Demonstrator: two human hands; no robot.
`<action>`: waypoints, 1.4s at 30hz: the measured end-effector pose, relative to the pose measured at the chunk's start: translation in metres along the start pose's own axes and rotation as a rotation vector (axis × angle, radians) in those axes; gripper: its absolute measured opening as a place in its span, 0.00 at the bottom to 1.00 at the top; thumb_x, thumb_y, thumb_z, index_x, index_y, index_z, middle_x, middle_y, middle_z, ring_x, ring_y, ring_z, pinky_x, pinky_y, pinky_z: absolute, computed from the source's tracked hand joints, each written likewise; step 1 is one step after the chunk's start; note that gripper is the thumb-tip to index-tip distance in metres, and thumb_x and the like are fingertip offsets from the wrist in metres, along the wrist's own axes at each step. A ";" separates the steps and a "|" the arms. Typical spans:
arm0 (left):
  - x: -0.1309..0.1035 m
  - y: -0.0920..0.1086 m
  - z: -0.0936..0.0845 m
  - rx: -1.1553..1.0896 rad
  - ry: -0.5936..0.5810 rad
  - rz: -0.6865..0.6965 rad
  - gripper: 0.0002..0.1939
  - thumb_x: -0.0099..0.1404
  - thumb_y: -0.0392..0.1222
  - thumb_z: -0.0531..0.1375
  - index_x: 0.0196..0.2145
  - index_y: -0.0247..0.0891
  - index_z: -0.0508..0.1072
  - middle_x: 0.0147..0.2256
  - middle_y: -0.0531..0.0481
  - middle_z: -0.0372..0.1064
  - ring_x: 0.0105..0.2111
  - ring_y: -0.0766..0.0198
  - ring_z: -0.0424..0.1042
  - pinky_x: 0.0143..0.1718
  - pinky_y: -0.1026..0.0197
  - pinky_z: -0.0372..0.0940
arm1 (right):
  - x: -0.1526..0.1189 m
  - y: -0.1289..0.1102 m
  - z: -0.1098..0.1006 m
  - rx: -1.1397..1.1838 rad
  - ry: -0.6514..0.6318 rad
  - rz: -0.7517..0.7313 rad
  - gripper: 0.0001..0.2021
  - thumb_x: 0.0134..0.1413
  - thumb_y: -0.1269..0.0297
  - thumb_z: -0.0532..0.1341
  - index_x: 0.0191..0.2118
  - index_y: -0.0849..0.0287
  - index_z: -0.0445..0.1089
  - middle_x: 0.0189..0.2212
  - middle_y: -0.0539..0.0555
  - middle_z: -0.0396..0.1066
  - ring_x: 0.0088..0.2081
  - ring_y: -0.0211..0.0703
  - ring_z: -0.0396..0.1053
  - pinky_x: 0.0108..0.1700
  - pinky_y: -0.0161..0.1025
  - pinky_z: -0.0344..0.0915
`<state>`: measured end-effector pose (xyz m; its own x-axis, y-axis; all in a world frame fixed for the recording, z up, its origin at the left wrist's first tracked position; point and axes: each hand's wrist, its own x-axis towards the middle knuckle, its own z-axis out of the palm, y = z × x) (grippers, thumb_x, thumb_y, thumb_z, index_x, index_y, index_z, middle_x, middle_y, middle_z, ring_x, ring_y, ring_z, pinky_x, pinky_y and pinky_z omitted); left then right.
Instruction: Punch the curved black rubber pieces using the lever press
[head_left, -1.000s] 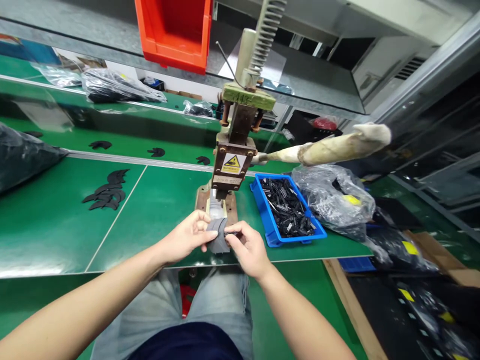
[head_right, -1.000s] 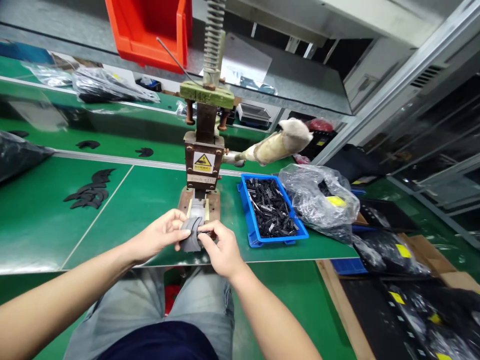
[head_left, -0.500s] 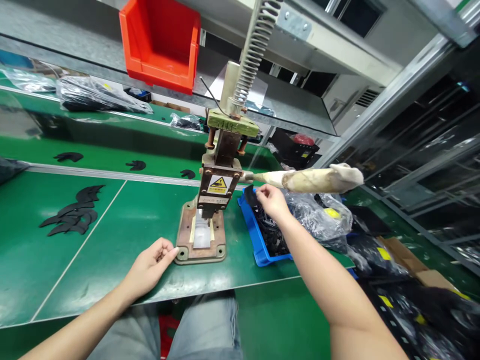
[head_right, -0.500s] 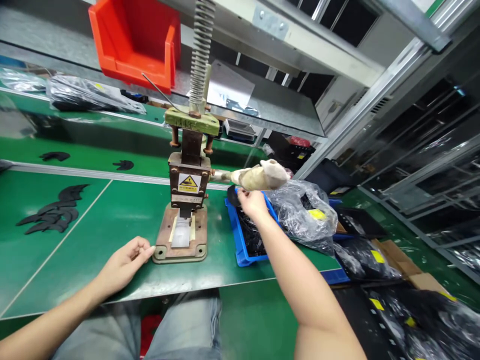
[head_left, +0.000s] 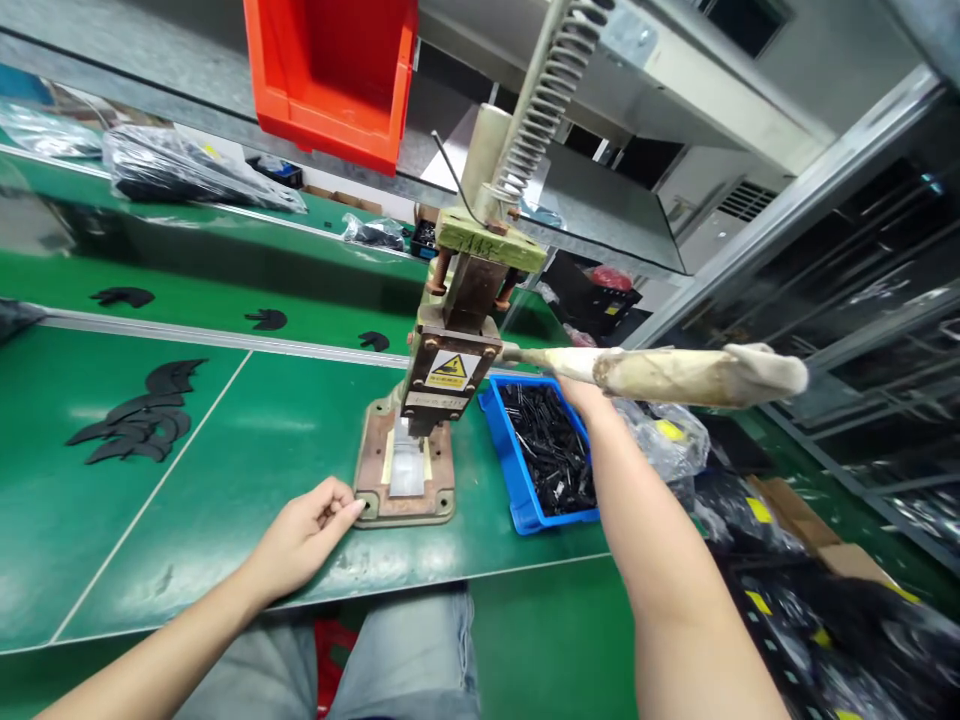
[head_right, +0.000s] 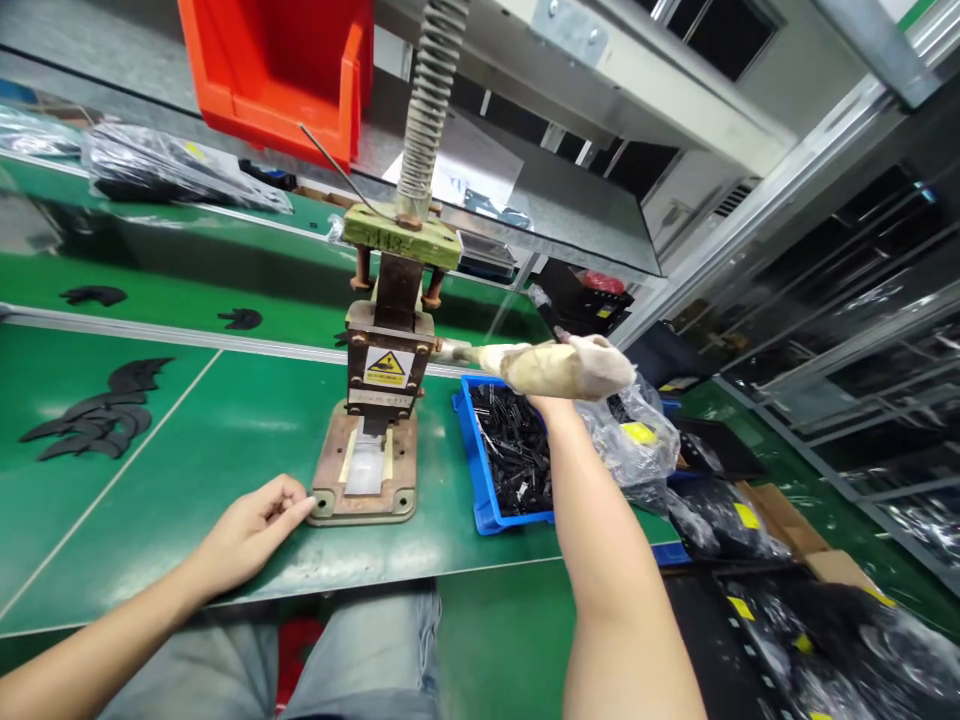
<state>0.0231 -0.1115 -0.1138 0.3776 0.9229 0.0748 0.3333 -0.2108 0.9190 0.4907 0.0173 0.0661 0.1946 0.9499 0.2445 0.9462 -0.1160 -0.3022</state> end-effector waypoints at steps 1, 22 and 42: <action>-0.001 0.002 0.000 0.024 0.009 0.010 0.16 0.76 0.55 0.55 0.36 0.41 0.68 0.28 0.55 0.65 0.29 0.63 0.66 0.33 0.63 0.61 | -0.015 0.002 0.005 -0.029 -0.065 -0.016 0.20 0.66 0.51 0.61 0.56 0.58 0.70 0.55 0.58 0.72 0.53 0.45 0.73 0.56 0.51 0.74; -0.044 0.023 0.025 0.551 -0.106 0.724 0.15 0.73 0.50 0.57 0.30 0.40 0.69 0.25 0.52 0.69 0.27 0.62 0.68 0.32 0.55 0.59 | -0.105 0.031 0.056 -0.362 -0.316 -0.025 0.19 0.63 0.47 0.52 0.46 0.52 0.74 0.41 0.63 0.81 0.40 0.59 0.78 0.43 0.51 0.68; -0.042 0.020 0.025 0.403 -0.093 0.629 0.15 0.71 0.50 0.59 0.28 0.41 0.66 0.22 0.53 0.68 0.24 0.63 0.67 0.31 0.54 0.59 | -0.125 0.038 0.061 -0.295 -0.247 0.007 0.20 0.59 0.46 0.54 0.50 0.48 0.72 0.49 0.61 0.78 0.46 0.58 0.77 0.50 0.56 0.74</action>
<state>0.0355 -0.1628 -0.1086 0.6669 0.5619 0.4894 0.3137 -0.8075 0.4996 0.4866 -0.0880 -0.0321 0.1676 0.9859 0.0028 0.9857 -0.1675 -0.0159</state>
